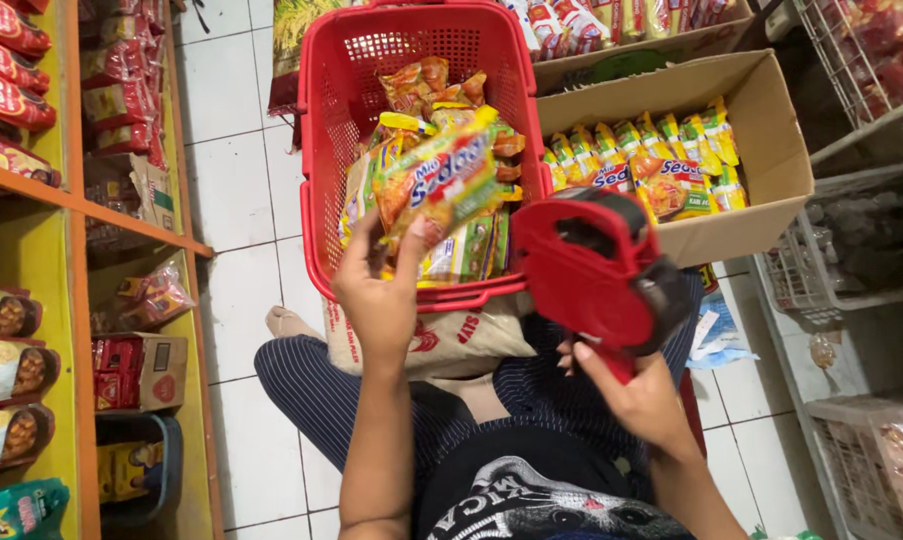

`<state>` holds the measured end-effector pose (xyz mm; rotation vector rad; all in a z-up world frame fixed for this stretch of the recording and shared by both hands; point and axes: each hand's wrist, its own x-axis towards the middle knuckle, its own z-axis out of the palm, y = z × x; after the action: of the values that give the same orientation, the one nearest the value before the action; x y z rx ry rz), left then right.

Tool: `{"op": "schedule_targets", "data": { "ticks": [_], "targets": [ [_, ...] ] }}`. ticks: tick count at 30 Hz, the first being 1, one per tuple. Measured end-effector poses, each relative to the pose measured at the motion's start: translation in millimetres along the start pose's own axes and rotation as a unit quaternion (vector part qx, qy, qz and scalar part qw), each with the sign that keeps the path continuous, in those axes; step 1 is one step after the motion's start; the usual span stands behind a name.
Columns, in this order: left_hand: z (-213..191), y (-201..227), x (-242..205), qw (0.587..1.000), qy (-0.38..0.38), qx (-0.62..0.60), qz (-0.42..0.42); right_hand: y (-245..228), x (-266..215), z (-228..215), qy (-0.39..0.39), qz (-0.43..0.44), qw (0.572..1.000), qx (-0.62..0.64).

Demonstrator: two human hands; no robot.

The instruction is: The person sits on the floor and repeatedly picks up packets of instant noodles from a cardboard box. They use a handheld red sealing device to seal each packet and then place it into a red plastic basket.

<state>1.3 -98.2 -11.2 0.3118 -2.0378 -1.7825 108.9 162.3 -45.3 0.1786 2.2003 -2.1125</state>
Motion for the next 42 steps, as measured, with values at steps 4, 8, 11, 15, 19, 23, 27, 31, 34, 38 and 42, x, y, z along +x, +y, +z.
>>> {"op": "schedule_targets", "data": {
  "ticks": [4,8,11,15,19,23,27,31,34,38,42],
  "targets": [
    [5,3,23,0.973,0.039,0.147,0.171,-1,7,-16,0.041,0.018,0.998,0.035],
    [21,3,38,0.950,-0.098,0.161,0.248,-2,8,-24,0.068,0.013,0.997,0.019],
    [34,7,3,0.953,-0.144,0.145,0.222,1,6,-32,0.080,-0.006,0.996,0.026],
    [54,18,-39,0.939,-0.223,0.123,0.231,4,8,-49,0.105,0.011,0.994,0.016],
    [87,26,-60,0.909,-0.335,0.067,0.238,1,28,-71,0.165,0.014,0.980,0.109],
    [140,13,-67,0.904,-0.351,0.107,0.221,2,63,-101,0.191,-0.007,0.966,0.175],
    [219,-25,-44,0.899,-0.320,0.175,0.242,9,111,-133,0.179,-0.056,0.957,0.223],
    [279,-52,-31,0.912,-0.299,0.221,0.173,22,162,-156,0.166,-0.072,0.949,0.258],
    [295,-64,-26,0.903,-0.331,0.269,0.050,33,182,-164,0.174,-0.056,0.943,0.278],
    [301,-76,-19,0.882,-0.410,0.232,-0.007,44,184,-169,0.174,-0.044,0.938,0.298],
    [312,-80,-20,0.903,-0.409,0.131,0.031,48,185,-167,0.190,-0.053,0.933,0.301]
  ]
}}
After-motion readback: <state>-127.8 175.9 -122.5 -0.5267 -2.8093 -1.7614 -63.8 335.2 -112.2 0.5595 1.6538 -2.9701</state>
